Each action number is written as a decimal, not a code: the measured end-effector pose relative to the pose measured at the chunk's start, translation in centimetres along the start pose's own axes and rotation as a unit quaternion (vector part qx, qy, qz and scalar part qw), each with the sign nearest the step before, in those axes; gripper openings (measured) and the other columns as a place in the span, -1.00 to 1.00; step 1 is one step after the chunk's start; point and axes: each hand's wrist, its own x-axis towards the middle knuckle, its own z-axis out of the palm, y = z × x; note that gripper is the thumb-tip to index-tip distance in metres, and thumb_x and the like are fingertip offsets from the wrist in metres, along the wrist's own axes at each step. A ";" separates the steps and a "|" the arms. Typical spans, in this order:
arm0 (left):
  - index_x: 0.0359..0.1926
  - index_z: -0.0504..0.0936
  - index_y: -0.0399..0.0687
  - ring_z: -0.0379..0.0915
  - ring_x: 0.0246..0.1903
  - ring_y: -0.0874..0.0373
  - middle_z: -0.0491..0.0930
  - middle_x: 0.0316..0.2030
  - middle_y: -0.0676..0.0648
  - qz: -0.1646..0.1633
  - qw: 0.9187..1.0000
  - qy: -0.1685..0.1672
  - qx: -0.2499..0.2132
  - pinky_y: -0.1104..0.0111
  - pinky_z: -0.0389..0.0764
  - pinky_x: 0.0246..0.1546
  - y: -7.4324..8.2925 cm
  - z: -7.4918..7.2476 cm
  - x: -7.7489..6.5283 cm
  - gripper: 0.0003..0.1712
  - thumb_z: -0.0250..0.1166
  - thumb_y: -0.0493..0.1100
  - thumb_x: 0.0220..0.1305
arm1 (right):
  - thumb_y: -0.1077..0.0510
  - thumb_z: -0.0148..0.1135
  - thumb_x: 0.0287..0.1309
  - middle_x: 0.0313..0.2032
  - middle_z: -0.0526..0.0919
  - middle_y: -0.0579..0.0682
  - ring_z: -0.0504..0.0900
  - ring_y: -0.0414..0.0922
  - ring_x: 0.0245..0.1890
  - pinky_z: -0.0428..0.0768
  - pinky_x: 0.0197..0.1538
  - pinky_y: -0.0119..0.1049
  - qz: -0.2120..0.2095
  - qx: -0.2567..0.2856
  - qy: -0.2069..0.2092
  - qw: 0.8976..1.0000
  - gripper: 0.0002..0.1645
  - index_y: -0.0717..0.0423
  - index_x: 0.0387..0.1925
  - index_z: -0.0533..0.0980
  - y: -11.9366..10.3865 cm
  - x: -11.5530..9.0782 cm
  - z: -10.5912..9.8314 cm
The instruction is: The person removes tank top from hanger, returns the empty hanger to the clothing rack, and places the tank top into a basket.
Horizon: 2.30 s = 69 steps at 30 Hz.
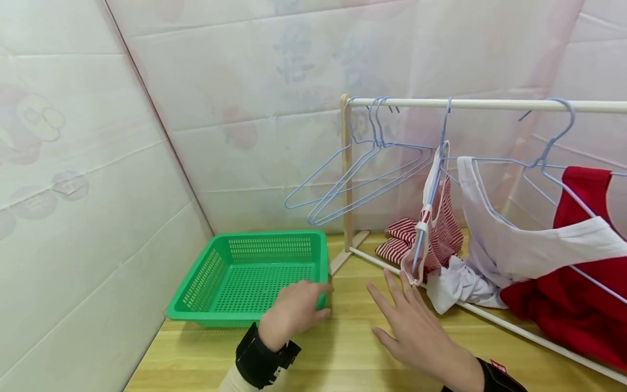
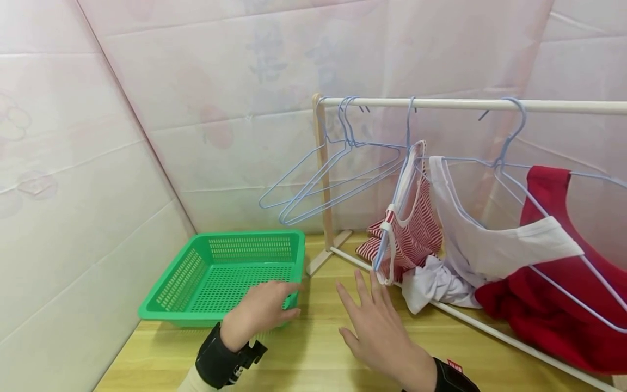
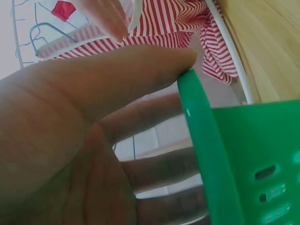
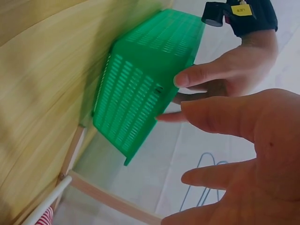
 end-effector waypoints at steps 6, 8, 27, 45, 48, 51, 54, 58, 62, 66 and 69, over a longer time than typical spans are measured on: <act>0.13 0.73 0.00 0.46 -0.51 0.29 0.78 -0.07 -0.04 0.017 1.000 -0.003 -0.019 0.45 0.37 -0.67 0.2 -0.1 -0.1 -0.60 0.47 -0.08 0.29 | -0.08 0.53 0.13 0.52 0.18 0.44 0.14 0.56 0.48 0.49 0.27 0.38 -0.002 0.004 -0.013 1.000 -0.07 0.00 0.49 0.38 0.1 -0.3 -0.4; 0.12 0.73 -0.01 0.38 -0.57 0.31 0.79 -0.12 -0.04 0.020 1.000 0.002 -0.020 0.46 0.35 -0.68 0.1 -0.1 -0.1 -0.60 0.48 -0.08 0.28 | -0.09 0.53 0.13 0.52 0.20 0.43 0.14 0.55 0.48 0.50 0.27 0.37 -0.002 -0.001 -0.016 1.000 -0.06 -0.02 0.50 0.37 0.2 -0.5 -0.6; 0.09 0.74 0.01 0.22 -0.67 0.33 0.77 -0.26 0.01 0.020 1.000 0.018 -0.006 0.48 0.28 -0.72 -0.1 0.4 -0.2 -0.61 0.49 -0.06 0.26 | -0.08 0.59 0.03 0.40 0.49 0.26 0.68 0.21 0.16 0.72 -0.02 0.13 0.001 -0.001 0.004 1.000 -0.18 -0.06 0.35 0.54 1.0 -1.0 -5.3; 0.09 0.74 0.00 0.24 -0.66 0.33 0.78 -0.22 -0.01 0.019 1.000 0.019 -0.008 0.48 0.27 -0.72 -0.1 0.2 -0.3 -0.60 0.50 -0.07 0.25 | -0.08 0.67 -0.12 -0.02 0.80 0.01 0.77 0.04 -0.09 0.73 -0.09 0.14 0.033 -0.032 0.006 0.999 -0.32 -0.07 0.11 0.68 3.8 -0.6 -12.4; 0.08 0.75 0.02 0.26 -0.64 0.33 0.78 -0.21 0.00 0.019 1.000 0.019 -0.005 0.47 0.27 -0.71 -0.2 0.2 -0.3 -0.62 0.50 -0.07 0.25 | -0.11 0.65 -0.10 -0.07 0.81 0.03 0.75 0.01 -0.19 0.72 -0.14 0.16 0.053 -0.040 0.007 0.998 -0.33 -0.11 0.12 0.68 4.5 -0.6 -14.0; 0.07 0.75 0.04 0.25 -0.64 0.32 0.78 -0.21 0.00 0.019 1.000 0.020 -0.004 0.47 0.25 -0.70 -0.2 0.3 -0.3 -0.63 0.50 -0.06 0.25 | -0.10 0.65 -0.09 -0.11 0.81 0.09 0.72 0.00 -0.28 0.72 -0.21 0.17 0.058 -0.058 0.025 0.996 -0.35 -0.06 0.10 0.69 5.3 -0.6 -15.4; 0.07 0.75 0.04 0.25 -0.64 0.32 0.78 -0.21 0.01 0.018 1.000 0.020 -0.004 0.47 0.25 -0.70 -0.2 0.3 -0.3 -0.63 0.50 -0.06 0.25 | -0.08 0.66 -0.12 -0.09 0.80 0.23 0.71 -0.01 -0.37 0.72 -0.33 0.11 0.066 -0.070 0.031 0.995 -0.31 0.00 0.11 0.68 6.1 -0.5 -16.6; 0.06 0.76 0.05 0.25 -0.63 0.33 0.78 -0.19 0.01 0.018 1.000 0.018 -0.004 0.47 0.26 -0.70 -0.2 0.3 -0.4 -0.64 0.49 -0.06 0.25 | -0.05 0.69 -0.17 -0.08 0.77 0.34 0.69 -0.05 -0.44 0.72 -0.37 0.09 0.074 -0.079 0.032 0.994 -0.25 0.06 0.13 0.67 7.1 -0.6 -17.8; 0.06 0.76 0.06 0.27 -0.61 0.32 0.79 -0.17 0.01 0.018 1.000 0.017 -0.005 0.46 0.29 -0.69 -0.2 0.2 -0.4 -0.65 0.49 -0.06 0.25 | 0.01 0.72 -0.26 -0.09 0.74 0.42 0.69 0.03 -0.49 0.69 -0.46 0.08 0.080 -0.102 0.057 0.990 -0.23 0.11 0.10 0.67 8.0 -0.9 -18.7; 0.05 0.76 0.06 0.28 -0.60 0.31 0.79 -0.15 0.01 0.017 1.000 0.016 -0.005 0.45 0.30 -0.68 -0.2 0.2 -0.3 -0.65 0.50 -0.05 0.25 | 0.09 0.72 -0.32 -0.02 0.69 0.48 0.70 0.27 -0.40 0.67 -0.50 0.14 0.088 -0.107 0.082 0.987 -0.21 0.18 0.08 0.65 9.1 -1.3 -19.2; 0.05 0.76 0.07 0.27 -0.60 0.31 0.79 -0.15 0.01 0.016 1.000 0.013 -0.002 0.45 0.28 -0.69 -0.2 0.2 -0.3 -0.65 0.50 -0.05 0.25 | 0.20 0.72 -0.40 -0.06 0.69 0.50 0.68 0.41 -0.26 0.68 -0.50 0.09 0.064 -0.093 0.129 0.985 -0.22 0.25 0.03 0.65 10.4 -1.8 -19.4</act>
